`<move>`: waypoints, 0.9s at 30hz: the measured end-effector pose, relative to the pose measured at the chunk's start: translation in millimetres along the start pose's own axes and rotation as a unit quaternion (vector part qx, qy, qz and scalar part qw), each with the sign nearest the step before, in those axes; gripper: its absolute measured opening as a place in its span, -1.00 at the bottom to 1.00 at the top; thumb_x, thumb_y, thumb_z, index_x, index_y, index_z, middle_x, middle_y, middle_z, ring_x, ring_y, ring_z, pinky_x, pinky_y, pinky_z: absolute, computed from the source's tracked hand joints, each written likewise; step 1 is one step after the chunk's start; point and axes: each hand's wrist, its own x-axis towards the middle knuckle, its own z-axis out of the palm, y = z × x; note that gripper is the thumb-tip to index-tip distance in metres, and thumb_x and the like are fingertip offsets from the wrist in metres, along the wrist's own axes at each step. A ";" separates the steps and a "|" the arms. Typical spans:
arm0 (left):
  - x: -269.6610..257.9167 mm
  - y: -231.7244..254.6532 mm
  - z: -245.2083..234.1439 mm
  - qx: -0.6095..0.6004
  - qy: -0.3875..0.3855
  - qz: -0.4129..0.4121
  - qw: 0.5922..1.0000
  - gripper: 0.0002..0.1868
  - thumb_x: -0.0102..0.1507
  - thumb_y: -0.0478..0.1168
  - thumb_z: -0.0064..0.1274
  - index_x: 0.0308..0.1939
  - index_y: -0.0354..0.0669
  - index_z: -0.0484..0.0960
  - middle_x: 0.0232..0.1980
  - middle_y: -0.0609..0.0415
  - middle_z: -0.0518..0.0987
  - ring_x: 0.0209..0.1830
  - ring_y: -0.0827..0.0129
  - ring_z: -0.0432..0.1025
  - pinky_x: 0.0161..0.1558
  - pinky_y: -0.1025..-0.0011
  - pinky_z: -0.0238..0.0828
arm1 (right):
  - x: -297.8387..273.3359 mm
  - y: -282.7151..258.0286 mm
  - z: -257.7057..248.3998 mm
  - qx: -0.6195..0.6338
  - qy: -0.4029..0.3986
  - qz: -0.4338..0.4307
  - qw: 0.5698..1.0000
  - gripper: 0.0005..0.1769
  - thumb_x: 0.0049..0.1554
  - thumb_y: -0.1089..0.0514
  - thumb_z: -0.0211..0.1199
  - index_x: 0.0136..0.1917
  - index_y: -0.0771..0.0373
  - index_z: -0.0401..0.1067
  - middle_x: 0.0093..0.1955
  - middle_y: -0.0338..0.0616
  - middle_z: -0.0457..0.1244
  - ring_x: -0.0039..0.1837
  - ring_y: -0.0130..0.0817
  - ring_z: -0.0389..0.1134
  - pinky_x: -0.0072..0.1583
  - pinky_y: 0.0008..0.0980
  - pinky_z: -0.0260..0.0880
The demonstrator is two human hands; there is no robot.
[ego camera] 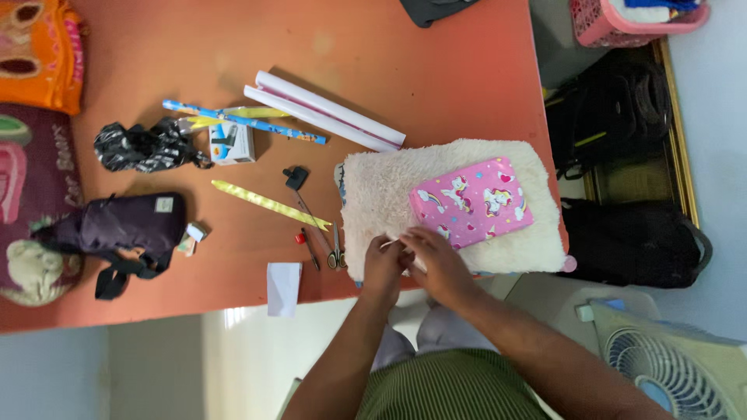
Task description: The person wraps a small rectangular box with pink unicorn-patterned wrapping paper. They cut the paper with scissors, apply glue to a white paper strip, and fold the paper around the box, smoothing the edges to complete the wrap.
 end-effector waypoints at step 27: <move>122.2 -38.3 37.6 0.150 -0.031 -0.025 0.988 -0.63 0.32 -0.30 -0.08 0.20 -0.26 0.55 -0.18 0.06 0.64 -0.35 0.43 0.52 -0.32 0.47 0.51 | 32.5 43.0 -35.7 0.029 0.093 0.224 0.970 -0.58 0.07 0.15 0.37 0.21 0.22 0.50 0.07 -0.01 0.33 -0.11 -0.27 0.40 -0.02 -0.32 0.44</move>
